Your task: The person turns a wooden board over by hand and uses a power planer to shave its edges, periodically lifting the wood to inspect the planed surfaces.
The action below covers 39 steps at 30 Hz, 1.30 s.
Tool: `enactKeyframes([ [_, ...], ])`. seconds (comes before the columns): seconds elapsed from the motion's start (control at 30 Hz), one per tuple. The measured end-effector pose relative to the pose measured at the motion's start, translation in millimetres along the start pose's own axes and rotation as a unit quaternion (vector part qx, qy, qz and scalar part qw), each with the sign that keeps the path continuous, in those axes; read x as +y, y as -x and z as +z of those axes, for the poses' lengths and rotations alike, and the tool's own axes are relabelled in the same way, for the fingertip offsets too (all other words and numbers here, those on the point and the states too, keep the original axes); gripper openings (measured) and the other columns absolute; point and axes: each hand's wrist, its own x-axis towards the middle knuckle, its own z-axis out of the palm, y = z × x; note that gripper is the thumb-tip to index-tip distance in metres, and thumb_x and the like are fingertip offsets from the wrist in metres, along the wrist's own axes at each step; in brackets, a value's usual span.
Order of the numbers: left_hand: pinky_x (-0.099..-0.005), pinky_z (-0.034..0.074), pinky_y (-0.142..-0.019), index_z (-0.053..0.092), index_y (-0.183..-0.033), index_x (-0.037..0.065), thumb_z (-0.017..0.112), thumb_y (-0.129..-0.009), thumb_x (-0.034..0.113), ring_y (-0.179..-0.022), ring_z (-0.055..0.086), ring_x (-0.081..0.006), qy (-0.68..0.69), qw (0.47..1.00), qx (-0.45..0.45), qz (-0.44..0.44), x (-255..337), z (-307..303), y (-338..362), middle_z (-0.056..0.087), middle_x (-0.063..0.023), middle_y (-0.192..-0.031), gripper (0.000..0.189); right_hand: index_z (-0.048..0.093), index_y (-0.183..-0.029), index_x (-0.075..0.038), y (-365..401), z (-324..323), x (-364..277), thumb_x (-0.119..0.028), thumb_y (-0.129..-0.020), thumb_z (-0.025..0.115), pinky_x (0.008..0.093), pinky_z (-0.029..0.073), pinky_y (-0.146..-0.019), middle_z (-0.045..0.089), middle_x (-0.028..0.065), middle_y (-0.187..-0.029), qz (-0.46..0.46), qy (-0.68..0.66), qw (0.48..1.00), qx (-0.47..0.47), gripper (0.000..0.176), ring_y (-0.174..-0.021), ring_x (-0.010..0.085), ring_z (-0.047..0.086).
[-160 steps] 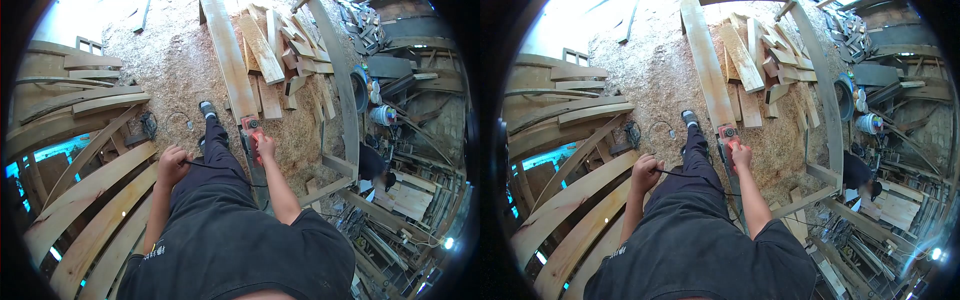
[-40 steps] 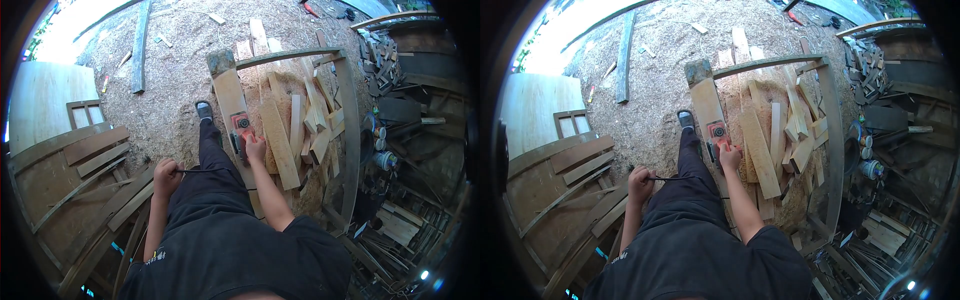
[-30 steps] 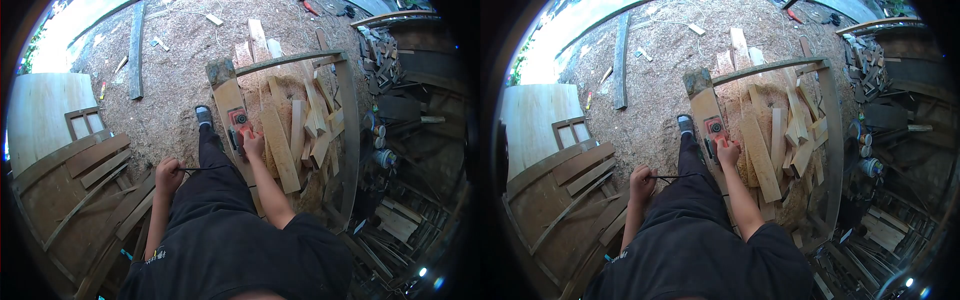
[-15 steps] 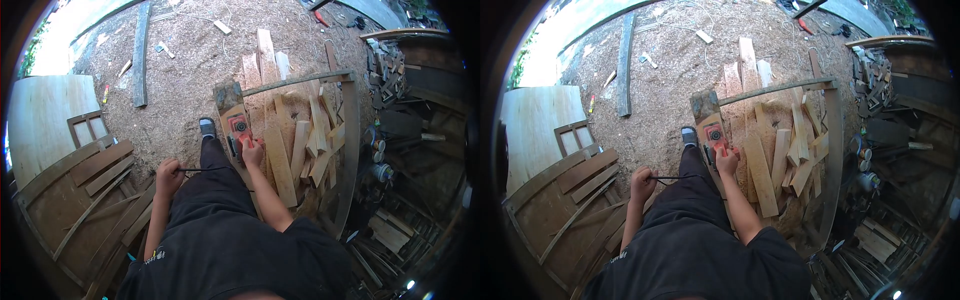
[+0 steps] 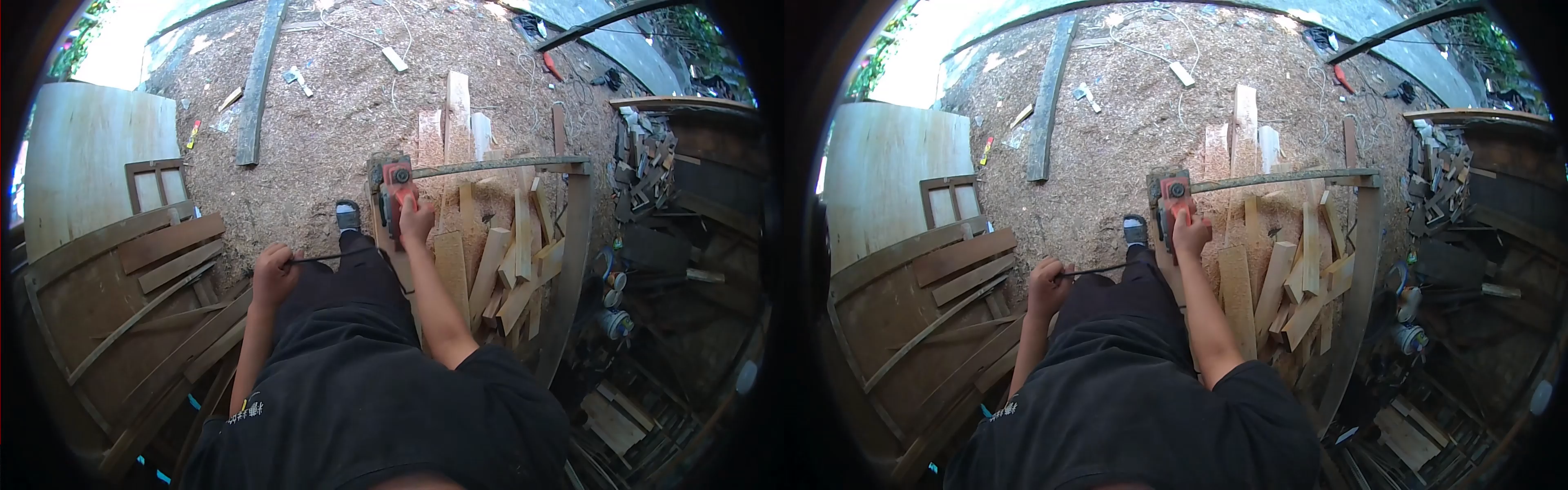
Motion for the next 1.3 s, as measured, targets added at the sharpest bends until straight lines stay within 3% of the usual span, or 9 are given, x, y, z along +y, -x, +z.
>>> enactKeyframes([
  [0.17, -0.0452, 0.035, -0.059, 0.037, -0.068, 0.001, 0.074, -0.086, 0.003, -0.063, 0.044, -0.0339, 0.001, 1.000, 0.021, -0.019, 3, -10, 19, 0.040, -0.0136, -0.066, 0.042, 0.073, -0.073, -0.001, -47, -8, -18, -0.046, -0.095, 0.057, 0.0393, 0.055, -0.060, 0.067, 0.0128, -0.057, -0.016, -0.020, 0.999, -0.023, 0.052, -0.053, 0.0241, 0.069],
  [0.3, -0.0448, 0.035, -0.059, 0.036, -0.067, 0.001, 0.074, -0.087, 0.004, -0.062, 0.044, -0.0336, -0.011, 0.998, 0.055, -0.018, 1, -19, 45, 0.040, -0.0133, -0.065, 0.043, 0.069, -0.070, -0.003, -46, -37, -18, -0.046, -0.095, 0.058, 0.0356, 0.053, -0.054, 0.063, 0.0100, -0.052, -0.019, 0.028, 0.998, -0.051, 0.051, -0.049, 0.0217, 0.067],
  [0.33, -0.0448, 0.035, -0.059, 0.036, -0.067, 0.001, 0.074, -0.087, 0.004, -0.062, 0.044, -0.0336, -0.010, 0.998, 0.060, -0.014, 1, -21, 53, 0.040, -0.0133, -0.065, 0.043, 0.077, -0.090, 0.005, -42, -48, -15, -0.052, -0.091, 0.054, 0.0476, 0.057, -0.083, 0.075, 0.0269, -0.085, 0.036, 0.059, 0.993, -0.096, 0.061, -0.087, 0.0416, 0.075],
  [0.37, -0.0448, 0.035, -0.059, 0.036, -0.067, 0.001, 0.074, -0.087, 0.005, -0.062, 0.044, -0.0334, -0.015, 0.998, 0.067, -0.016, 1, -23, 63, 0.040, -0.0131, -0.065, 0.043, 0.077, -0.090, 0.005, -32, -62, -14, -0.052, -0.091, 0.054, 0.0476, 0.057, -0.083, 0.075, 0.0269, -0.085, 0.032, 0.058, 0.993, -0.093, 0.061, -0.087, 0.0416, 0.075],
  [0.47, -0.0449, 0.036, -0.059, 0.037, -0.067, 0.002, 0.075, -0.089, 0.007, -0.063, 0.045, -0.0329, -0.025, 0.996, 0.086, -0.002, -2, -23, 95, 0.040, -0.0127, -0.065, 0.044, 0.077, -0.078, -0.001, 16, -104, -8, -0.049, -0.091, 0.056, 0.0401, 0.057, -0.061, 0.069, 0.0130, -0.059, 0.074, 0.004, 0.988, -0.137, 0.054, -0.054, 0.0259, 0.071],
  [0.7, -0.0451, 0.040, -0.060, 0.042, -0.067, 0.002, 0.074, -0.090, 0.008, -0.065, 0.049, -0.0338, -0.005, 0.997, 0.075, 0.035, -7, -20, 202, 0.045, -0.0126, -0.066, 0.040, 0.071, -0.073, -0.002, 135, -181, 71, -0.042, -0.094, 0.059, 0.0351, 0.050, -0.047, 0.066, 0.0077, -0.059, 0.092, -0.065, 0.986, -0.122, 0.047, -0.045, 0.0183, 0.064],
  [0.77, -0.0454, 0.041, -0.061, 0.043, -0.067, 0.002, 0.074, -0.090, 0.009, -0.065, 0.050, -0.0342, -0.005, 0.995, 0.078, 0.055, -7, -19, 240, 0.046, -0.0127, -0.067, 0.039, 0.075, -0.079, -0.002, 173, -204, 101, -0.036, -0.094, 0.061, 0.0336, 0.045, -0.041, 0.065, 0.0064, -0.064, 0.152, -0.113, 0.976, -0.109, 0.040, -0.042, 0.0164, 0.057],
  [0.97, -0.0464, 0.041, -0.062, 0.043, -0.067, 0.001, 0.074, -0.089, 0.009, -0.066, 0.052, -0.0355, 0.004, 0.993, 0.087, 0.076, -4, -16, 379, 0.047, -0.0132, -0.067, 0.039, 0.078, -0.090, -0.003, 293, -278, 177, -0.033, -0.095, 0.060, 0.0333, 0.045, -0.042, 0.064, 0.0052, -0.066, 0.221, -0.185, 0.952, -0.106, 0.035, -0.044, 0.0149, 0.055],
  [1.3, -0.0440, 0.043, -0.063, 0.047, -0.071, 0.001, 0.077, -0.086, 0.009, -0.070, 0.054, -0.0341, -0.001, 0.996, 0.000, 0.090, 22, 8, 521, 0.048, -0.0127, -0.069, 0.034, 0.072, -0.084, -0.002, 437, -348, 307, -0.036, -0.100, 0.057, 0.0339, 0.046, -0.043, 0.061, 0.0050, -0.063, 0.297, -0.215, 0.928, -0.057, 0.040, -0.043, 0.0162, 0.055],
])
